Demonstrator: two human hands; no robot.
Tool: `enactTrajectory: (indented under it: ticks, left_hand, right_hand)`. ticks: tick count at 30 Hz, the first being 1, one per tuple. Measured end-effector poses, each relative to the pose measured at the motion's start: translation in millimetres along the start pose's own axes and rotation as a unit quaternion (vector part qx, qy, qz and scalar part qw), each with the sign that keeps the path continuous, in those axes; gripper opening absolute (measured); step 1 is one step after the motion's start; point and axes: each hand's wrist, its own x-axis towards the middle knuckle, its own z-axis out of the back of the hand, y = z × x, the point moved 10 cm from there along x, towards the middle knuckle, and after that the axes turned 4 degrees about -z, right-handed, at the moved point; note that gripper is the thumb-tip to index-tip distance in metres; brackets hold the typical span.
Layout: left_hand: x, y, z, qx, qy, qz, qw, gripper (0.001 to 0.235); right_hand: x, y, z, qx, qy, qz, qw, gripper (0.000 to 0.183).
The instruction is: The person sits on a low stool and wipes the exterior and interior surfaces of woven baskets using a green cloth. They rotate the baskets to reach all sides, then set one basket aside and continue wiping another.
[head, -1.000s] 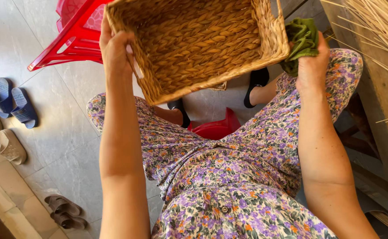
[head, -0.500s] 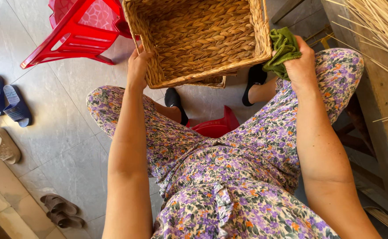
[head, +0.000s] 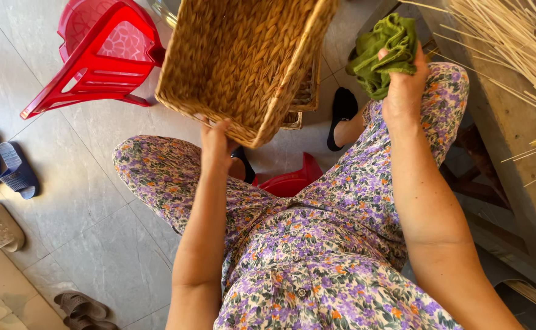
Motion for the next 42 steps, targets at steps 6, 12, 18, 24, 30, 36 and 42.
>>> enactTrajectory:
  ticks: [6,12,18,24,30,36,42]
  left_hand:
    - [-2,15,7,0.156,-0.024,-0.009,0.987,0.097]
    - [14,-35,51,0.131,-0.053,-0.042,0.989,0.097]
    - [15,-96,35,0.009,-0.03,-0.289,0.957,0.075]
    - [12,-104,26,0.036,-0.078,-0.312,0.946,0.061]
    - [15,-105,16,0.071,-0.111,-0.302,0.944,0.061]
    - [18,-100,27,0.148,-0.187,-0.297,0.925,0.057]
    - [17,-98,27,0.13,-0.187,-0.306,0.924,0.054]
  right_hand:
    - [-4,-10,-12,-0.035,0.021,-0.041,0.998,0.04]
    - [40,-40,-25,-0.264,0.096,-0.096,0.955,0.043]
    - [134,-85,-45,-0.658,0.146,-0.063,0.736,0.077]
    - [228,-150,-36,-0.671,0.115,-0.187,0.708,0.095]
    - [303,-205,-23,-0.666,0.077,-0.18,0.72,0.098]
    - [332,-252,0,-0.669,0.067,-0.241,0.7,0.104]
    - [353,-277,8,-0.672,0.053,-0.197,0.712,0.091]
